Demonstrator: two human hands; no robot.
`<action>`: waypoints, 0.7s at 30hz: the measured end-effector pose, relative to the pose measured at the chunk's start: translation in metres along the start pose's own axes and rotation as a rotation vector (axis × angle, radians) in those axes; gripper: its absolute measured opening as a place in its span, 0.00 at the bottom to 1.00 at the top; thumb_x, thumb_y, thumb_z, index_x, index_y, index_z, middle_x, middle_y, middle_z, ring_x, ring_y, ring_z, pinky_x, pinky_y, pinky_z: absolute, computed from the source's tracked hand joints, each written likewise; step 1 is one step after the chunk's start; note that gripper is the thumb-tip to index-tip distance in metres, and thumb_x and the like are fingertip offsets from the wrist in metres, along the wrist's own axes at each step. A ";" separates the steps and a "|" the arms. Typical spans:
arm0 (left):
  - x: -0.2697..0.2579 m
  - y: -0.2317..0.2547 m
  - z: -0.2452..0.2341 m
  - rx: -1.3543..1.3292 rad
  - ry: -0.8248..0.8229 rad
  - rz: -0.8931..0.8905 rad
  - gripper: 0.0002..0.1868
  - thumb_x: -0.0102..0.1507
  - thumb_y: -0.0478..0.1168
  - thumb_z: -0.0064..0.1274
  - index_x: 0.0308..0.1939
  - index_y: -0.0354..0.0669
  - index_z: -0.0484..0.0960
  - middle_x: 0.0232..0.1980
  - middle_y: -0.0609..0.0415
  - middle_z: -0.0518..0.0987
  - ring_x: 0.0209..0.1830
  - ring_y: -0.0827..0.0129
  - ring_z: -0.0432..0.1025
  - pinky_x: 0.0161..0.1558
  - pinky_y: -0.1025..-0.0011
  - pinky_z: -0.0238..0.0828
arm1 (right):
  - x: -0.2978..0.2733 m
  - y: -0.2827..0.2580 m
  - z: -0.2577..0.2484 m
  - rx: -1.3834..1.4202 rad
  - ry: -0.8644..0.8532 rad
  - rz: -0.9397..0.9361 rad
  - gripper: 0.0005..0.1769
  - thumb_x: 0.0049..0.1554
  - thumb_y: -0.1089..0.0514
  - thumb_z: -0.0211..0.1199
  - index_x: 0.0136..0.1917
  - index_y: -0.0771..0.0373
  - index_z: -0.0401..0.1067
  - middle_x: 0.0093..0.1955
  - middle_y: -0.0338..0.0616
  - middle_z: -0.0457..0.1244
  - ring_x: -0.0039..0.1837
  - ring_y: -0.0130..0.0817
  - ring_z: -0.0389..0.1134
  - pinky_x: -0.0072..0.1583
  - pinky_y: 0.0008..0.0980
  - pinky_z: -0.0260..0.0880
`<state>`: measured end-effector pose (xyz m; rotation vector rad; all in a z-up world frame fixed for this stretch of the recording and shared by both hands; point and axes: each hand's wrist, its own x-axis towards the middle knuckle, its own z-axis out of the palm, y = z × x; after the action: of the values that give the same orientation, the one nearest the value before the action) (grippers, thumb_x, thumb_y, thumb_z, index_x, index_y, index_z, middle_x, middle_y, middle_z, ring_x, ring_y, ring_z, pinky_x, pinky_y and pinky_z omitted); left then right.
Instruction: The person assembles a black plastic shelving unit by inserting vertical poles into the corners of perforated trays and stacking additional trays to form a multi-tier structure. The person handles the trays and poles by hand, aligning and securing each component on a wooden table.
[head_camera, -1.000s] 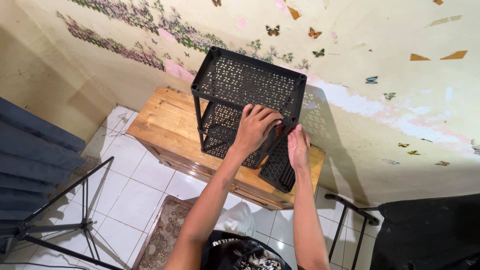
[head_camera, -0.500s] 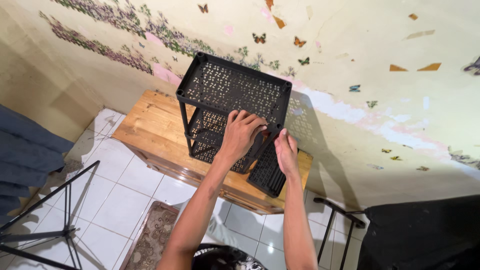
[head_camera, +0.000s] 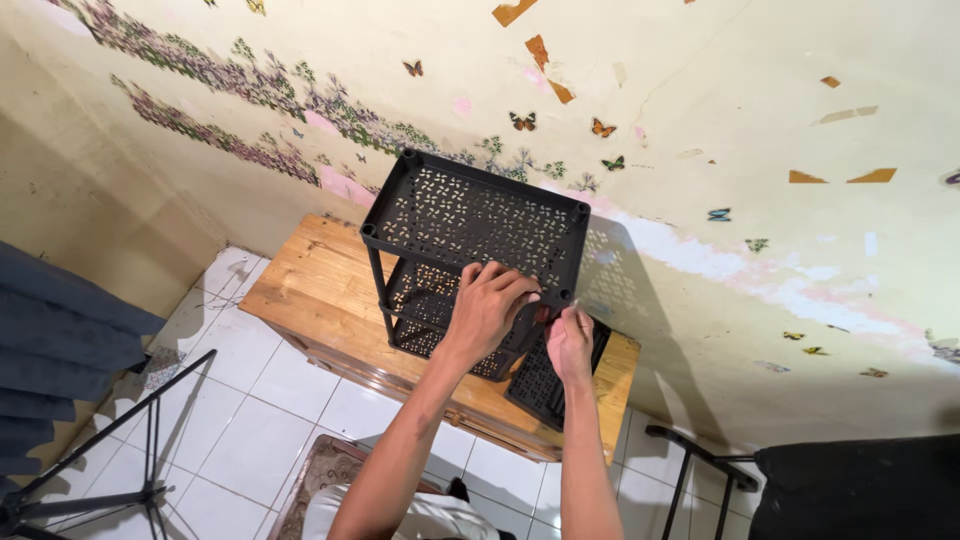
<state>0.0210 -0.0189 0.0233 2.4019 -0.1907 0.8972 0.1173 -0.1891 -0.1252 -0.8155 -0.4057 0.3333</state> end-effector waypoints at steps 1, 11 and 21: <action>0.000 -0.001 0.001 0.008 -0.017 -0.002 0.06 0.65 0.42 0.57 0.42 0.47 0.85 0.42 0.61 0.83 0.48 0.65 0.71 0.56 0.59 0.57 | -0.002 0.001 -0.002 -0.024 -0.005 -0.018 0.16 0.72 0.55 0.44 0.56 0.68 0.68 0.58 0.46 0.66 0.58 0.35 0.67 0.63 0.40 0.67; 0.008 -0.011 0.001 -0.065 -0.056 0.051 0.07 0.65 0.41 0.56 0.45 0.47 0.86 0.49 0.63 0.85 0.51 0.68 0.72 0.54 0.57 0.54 | 0.003 -0.002 0.007 -0.017 0.034 -0.061 0.13 0.73 0.61 0.47 0.62 0.72 0.69 0.62 0.49 0.66 0.61 0.36 0.67 0.65 0.39 0.66; 0.016 -0.017 -0.006 -0.083 -0.091 0.077 0.05 0.64 0.40 0.56 0.42 0.48 0.85 0.48 0.64 0.85 0.52 0.68 0.72 0.52 0.57 0.54 | 0.015 -0.042 0.063 -0.095 0.177 0.057 0.32 0.69 0.35 0.46 0.66 0.64 0.68 0.58 0.44 0.67 0.56 0.31 0.66 0.57 0.33 0.65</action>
<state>0.0354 -0.0007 0.0291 2.3735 -0.3507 0.7993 0.1063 -0.1693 -0.0509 -0.9428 -0.2339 0.2937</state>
